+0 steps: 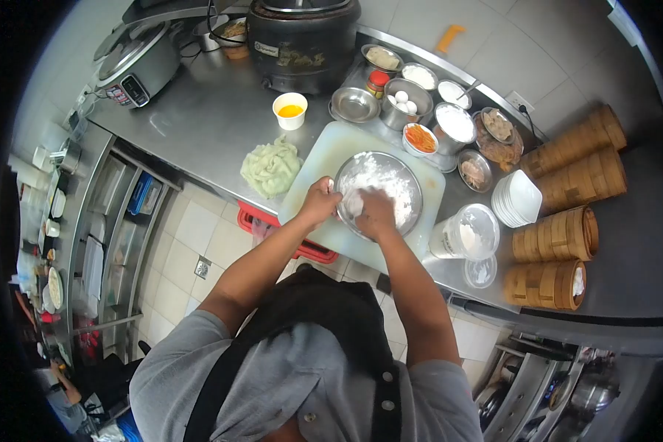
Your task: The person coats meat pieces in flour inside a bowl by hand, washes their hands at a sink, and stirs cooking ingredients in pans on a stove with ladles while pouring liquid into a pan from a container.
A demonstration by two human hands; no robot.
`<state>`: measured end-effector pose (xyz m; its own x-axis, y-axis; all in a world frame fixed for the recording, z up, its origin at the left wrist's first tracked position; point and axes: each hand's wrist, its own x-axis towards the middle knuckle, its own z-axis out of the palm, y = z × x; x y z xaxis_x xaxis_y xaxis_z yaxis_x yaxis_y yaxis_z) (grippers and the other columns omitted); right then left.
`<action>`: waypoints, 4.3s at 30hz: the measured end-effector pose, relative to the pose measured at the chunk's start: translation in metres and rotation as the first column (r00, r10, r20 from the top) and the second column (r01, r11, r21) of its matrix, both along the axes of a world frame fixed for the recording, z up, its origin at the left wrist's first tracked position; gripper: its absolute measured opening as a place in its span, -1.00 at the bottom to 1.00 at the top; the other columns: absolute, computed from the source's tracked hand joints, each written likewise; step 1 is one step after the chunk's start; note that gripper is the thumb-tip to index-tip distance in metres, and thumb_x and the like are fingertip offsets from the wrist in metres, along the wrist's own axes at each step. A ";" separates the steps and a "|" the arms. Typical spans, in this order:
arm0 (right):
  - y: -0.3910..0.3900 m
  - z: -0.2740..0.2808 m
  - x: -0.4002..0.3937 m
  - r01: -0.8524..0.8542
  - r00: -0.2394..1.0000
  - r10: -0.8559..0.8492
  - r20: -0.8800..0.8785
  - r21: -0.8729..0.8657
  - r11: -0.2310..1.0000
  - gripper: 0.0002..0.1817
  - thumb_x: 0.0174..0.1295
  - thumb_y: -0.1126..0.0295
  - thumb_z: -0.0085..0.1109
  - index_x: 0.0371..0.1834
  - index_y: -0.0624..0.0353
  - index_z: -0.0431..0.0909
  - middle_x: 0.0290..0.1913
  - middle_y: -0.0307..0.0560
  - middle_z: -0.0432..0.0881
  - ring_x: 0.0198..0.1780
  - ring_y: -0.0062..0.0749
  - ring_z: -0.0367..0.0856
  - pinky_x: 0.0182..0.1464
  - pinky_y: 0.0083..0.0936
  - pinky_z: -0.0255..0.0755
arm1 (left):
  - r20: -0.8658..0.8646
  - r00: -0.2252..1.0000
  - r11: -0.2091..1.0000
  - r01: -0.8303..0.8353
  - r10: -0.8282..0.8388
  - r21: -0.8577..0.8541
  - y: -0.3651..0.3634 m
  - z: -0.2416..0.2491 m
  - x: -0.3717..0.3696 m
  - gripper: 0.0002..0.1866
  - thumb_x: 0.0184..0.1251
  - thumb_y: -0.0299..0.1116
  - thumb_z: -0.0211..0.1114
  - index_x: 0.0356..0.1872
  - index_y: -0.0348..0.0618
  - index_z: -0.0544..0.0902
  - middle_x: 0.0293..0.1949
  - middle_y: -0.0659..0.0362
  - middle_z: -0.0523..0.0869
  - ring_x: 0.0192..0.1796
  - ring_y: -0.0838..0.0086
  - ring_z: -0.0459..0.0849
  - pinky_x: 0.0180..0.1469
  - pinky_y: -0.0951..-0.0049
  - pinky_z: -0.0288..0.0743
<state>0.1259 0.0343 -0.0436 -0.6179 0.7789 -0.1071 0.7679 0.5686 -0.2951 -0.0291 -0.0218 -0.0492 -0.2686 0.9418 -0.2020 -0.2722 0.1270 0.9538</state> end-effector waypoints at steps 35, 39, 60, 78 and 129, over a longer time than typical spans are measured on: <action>0.021 0.020 0.033 0.255 0.868 -0.336 -0.366 -0.253 0.933 -0.01 -0.25 0.28 0.40 0.32 0.44 0.16 0.22 0.38 0.38 0.28 0.08 0.35 0.30 -0.34 0.26 | -0.145 0.957 0.967 0.256 -0.251 0.015 0.018 0.007 -0.013 -0.86 0.07 -0.59 0.18 -0.34 -0.25 0.43 -0.49 0.20 0.51 -0.54 0.52 0.57 -0.60 0.48 0.57; 0.031 0.052 0.048 0.146 0.940 -0.157 -0.302 -0.062 0.987 -0.18 -0.13 0.36 0.33 0.26 0.46 0.25 0.18 0.31 0.45 0.24 0.03 0.41 0.25 -0.37 0.29 | -0.024 0.972 0.972 0.233 -0.233 -0.019 0.018 -0.011 -0.023 -0.88 0.09 -0.60 0.19 -0.37 -0.24 0.43 -0.48 0.20 0.51 -0.55 0.53 0.57 -0.59 0.48 0.58; -0.030 0.071 0.038 -0.348 -0.290 -0.861 -0.417 -0.792 0.501 -0.59 0.17 0.25 0.20 0.04 0.23 0.48 -0.04 -0.03 0.61 -0.02 -0.20 0.57 0.03 -0.28 0.46 | -0.349 0.930 0.980 -0.049 0.116 0.194 0.002 0.068 -0.013 -0.79 0.20 -0.41 0.35 -0.21 -0.19 0.54 -0.39 0.30 0.59 -0.36 0.67 0.52 -0.28 0.62 0.44; -0.168 0.046 0.481 -0.195 -0.913 -0.331 -0.237 -0.461 0.866 -0.65 0.22 0.11 0.20 -0.23 0.21 0.55 -0.27 -0.06 0.58 -0.23 -0.30 0.45 -0.12 -0.43 0.37 | -0.935 -0.060 0.502 0.831 -0.349 -0.241 0.022 -0.005 0.379 -0.71 0.09 -0.37 0.23 -0.14 -0.21 0.60 -0.15 0.01 0.65 -0.07 0.13 0.63 -0.02 0.19 0.50; 0.102 0.089 0.302 -0.781 -0.564 -0.774 -0.288 -0.120 0.613 -0.46 0.13 -0.13 0.17 -0.17 0.18 0.49 -0.24 -0.16 0.56 -0.16 -0.30 0.47 -0.02 -0.35 0.35 | 0.234 0.972 0.933 -0.109 0.027 0.343 0.076 0.117 0.271 -0.71 0.35 -0.21 0.10 -0.20 -0.27 0.56 -0.54 0.23 0.52 -0.61 0.59 0.43 -0.63 0.54 0.33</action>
